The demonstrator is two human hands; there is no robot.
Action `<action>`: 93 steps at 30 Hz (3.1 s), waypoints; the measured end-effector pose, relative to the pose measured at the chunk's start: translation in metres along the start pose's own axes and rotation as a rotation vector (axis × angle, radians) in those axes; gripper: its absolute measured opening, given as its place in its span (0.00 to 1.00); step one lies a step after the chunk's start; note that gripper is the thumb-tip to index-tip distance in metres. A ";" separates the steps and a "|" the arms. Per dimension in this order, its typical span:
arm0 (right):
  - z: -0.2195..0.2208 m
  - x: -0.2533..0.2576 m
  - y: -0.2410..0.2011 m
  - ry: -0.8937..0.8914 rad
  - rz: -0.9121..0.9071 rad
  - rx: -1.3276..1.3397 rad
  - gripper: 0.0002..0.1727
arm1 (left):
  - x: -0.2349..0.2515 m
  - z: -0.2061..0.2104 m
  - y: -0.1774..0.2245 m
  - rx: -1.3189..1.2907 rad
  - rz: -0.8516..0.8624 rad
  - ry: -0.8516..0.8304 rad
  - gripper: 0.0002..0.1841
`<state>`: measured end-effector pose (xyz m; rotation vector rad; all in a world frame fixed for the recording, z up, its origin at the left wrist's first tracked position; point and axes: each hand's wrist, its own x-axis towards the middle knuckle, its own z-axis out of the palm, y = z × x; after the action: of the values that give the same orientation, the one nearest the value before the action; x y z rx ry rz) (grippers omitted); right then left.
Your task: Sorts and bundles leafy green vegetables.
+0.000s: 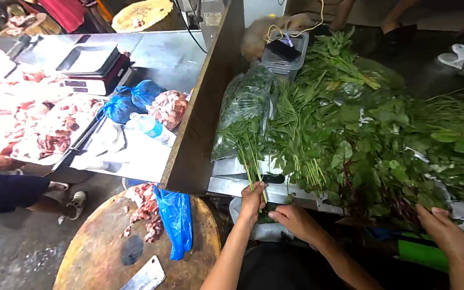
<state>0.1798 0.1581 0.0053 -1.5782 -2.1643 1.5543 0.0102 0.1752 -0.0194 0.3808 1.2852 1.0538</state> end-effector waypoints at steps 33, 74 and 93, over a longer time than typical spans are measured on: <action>-0.024 0.064 -0.045 0.252 -0.268 1.036 0.19 | -0.055 -0.039 0.020 -0.344 -0.036 -0.507 0.11; -0.023 0.037 -0.026 0.226 -0.126 -0.093 0.19 | -0.042 -0.049 -0.030 0.266 0.167 0.074 0.11; -0.027 0.086 -0.011 0.278 -0.132 0.111 0.18 | -0.049 -0.059 -0.036 0.276 -0.058 -0.207 0.15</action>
<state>0.1458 0.2401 -0.0143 -1.4838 -1.9558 1.3042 -0.0238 0.0999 -0.0351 0.6418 1.2488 0.7672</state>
